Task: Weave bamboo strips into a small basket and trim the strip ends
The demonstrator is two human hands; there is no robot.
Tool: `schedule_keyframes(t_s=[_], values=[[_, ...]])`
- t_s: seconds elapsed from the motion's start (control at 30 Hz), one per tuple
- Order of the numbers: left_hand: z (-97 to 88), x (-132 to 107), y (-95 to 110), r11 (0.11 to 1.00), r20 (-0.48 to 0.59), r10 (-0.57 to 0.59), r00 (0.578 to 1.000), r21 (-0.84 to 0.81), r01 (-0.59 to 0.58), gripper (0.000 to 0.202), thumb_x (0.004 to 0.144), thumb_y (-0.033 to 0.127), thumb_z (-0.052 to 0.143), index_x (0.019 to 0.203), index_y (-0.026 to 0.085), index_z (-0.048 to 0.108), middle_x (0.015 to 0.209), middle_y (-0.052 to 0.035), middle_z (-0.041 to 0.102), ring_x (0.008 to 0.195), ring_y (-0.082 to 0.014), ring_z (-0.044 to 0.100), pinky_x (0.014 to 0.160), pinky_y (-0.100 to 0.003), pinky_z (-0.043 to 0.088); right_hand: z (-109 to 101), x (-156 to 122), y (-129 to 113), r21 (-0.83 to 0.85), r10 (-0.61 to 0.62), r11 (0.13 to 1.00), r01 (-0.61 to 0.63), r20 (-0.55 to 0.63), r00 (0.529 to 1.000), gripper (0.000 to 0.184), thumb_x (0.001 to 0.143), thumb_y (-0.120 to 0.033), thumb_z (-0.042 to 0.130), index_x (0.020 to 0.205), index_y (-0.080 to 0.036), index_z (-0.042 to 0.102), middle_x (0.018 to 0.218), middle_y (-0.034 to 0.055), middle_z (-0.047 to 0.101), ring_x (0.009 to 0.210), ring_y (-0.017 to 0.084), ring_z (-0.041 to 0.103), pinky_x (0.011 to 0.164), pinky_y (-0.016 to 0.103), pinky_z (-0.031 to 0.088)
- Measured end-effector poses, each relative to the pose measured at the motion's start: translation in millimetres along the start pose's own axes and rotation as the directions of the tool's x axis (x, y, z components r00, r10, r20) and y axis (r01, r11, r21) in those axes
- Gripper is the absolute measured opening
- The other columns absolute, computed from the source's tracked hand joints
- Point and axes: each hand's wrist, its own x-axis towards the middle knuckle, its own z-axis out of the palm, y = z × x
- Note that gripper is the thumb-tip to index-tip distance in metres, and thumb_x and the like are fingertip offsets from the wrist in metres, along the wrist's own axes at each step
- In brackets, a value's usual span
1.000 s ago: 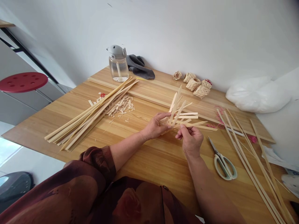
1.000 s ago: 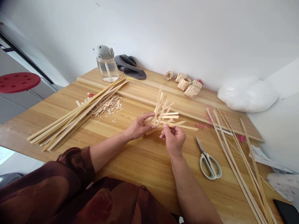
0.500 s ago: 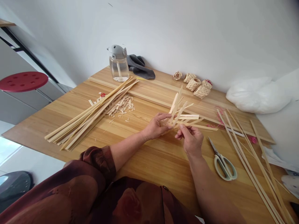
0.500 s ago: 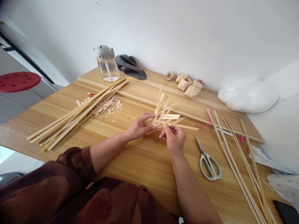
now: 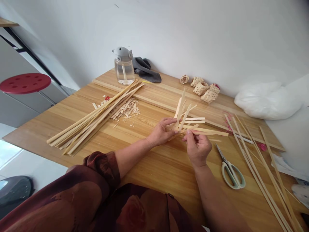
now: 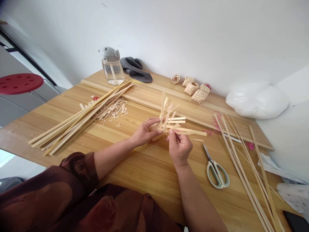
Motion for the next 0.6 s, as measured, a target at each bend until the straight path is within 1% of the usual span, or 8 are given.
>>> schedule_keyframes(t_s=[0.07,0.13,0.2,0.23,0.3,0.47,0.6], values=[[0.2,-1,0,1.000,-0.009,0.003,1.000,0.018,-0.002,0.050,0.081,0.031,0.080,0.130,0.022,0.074,0.130,-0.0112,0.069,0.129,-0.0264,0.059,0.120,-0.043,0.043,-3,0,1,-0.161,-0.110,0.981,0.112,0.020,0.994,0.023,0.095,-0.039,0.068,0.095,-0.017,0.073,0.065,0.0032,0.073,0.053,0.017,0.068,0.057,0.030,0.055],[0.4,-1,1,0.999,-0.003,-0.001,1.000,0.044,0.001,0.051,0.082,0.032,0.080,0.132,0.021,0.073,0.131,-0.0133,0.067,0.132,-0.0272,0.057,0.120,-0.044,0.042,-7,2,-1,-0.328,-0.225,0.916,0.232,0.058,0.973,0.020,0.096,-0.035,0.066,0.091,-0.018,0.075,0.067,0.0045,0.074,0.055,0.017,0.068,0.060,0.030,0.054],[0.4,-2,1,0.998,0.014,-0.002,1.000,0.069,0.001,0.053,0.083,0.033,0.079,0.133,0.021,0.072,0.132,-0.0147,0.065,0.134,-0.0279,0.056,0.121,-0.045,0.042,-10,4,-5,-0.435,-0.322,0.838,0.330,0.095,0.942,0.020,0.097,-0.031,0.065,0.086,-0.019,0.076,0.069,0.0056,0.076,0.058,0.018,0.068,0.062,0.029,0.054],[0.3,-3,2,0.997,0.020,0.002,1.000,0.077,-0.003,0.053,0.083,0.034,0.079,0.134,0.021,0.072,0.133,-0.0149,0.065,0.134,-0.0279,0.056,0.121,-0.045,0.042,-11,6,-8,-0.456,-0.356,0.813,0.361,0.100,0.929,0.019,0.097,-0.029,0.065,0.086,-0.019,0.076,0.071,0.0062,0.077,0.059,0.018,0.068,0.063,0.029,0.054],[0.0,-3,2,0.996,0.024,0.011,1.000,0.089,-0.013,0.053,0.084,0.034,0.078,0.135,0.022,0.071,0.133,-0.0143,0.065,0.135,-0.0276,0.056,0.121,-0.044,0.041,-12,8,-11,-0.461,-0.394,0.798,0.388,0.088,0.915,0.017,0.096,-0.029,0.066,0.088,-0.019,0.077,0.075,0.0068,0.078,0.060,0.018,0.069,0.063,0.030,0.055],[-0.6,-2,4,0.993,0.014,0.017,1.000,0.118,-0.019,0.052,0.084,0.033,0.078,0.135,0.025,0.071,0.133,-0.0129,0.065,0.135,-0.0283,0.056,0.120,-0.045,0.042,-14,12,-7,-0.460,-0.416,0.795,0.394,0.057,0.907,0.011,0.092,-0.031,0.074,0.089,-0.020,0.076,0.082,0.0078,0.080,0.063,0.020,0.070,0.068,0.033,0.057],[-0.8,-2,4,0.992,-0.008,-0.001,1.000,0.123,0.002,0.052,0.083,0.033,0.079,0.134,0.022,0.071,0.133,-0.0150,0.064,0.134,-0.0288,0.057,0.120,-0.046,0.043,-15,12,-2,-0.451,-0.445,0.790,0.415,0.044,0.894,0.011,0.092,-0.032,0.075,0.090,-0.022,0.074,0.085,0.0084,0.081,0.067,0.021,0.072,0.069,0.035,0.058]])
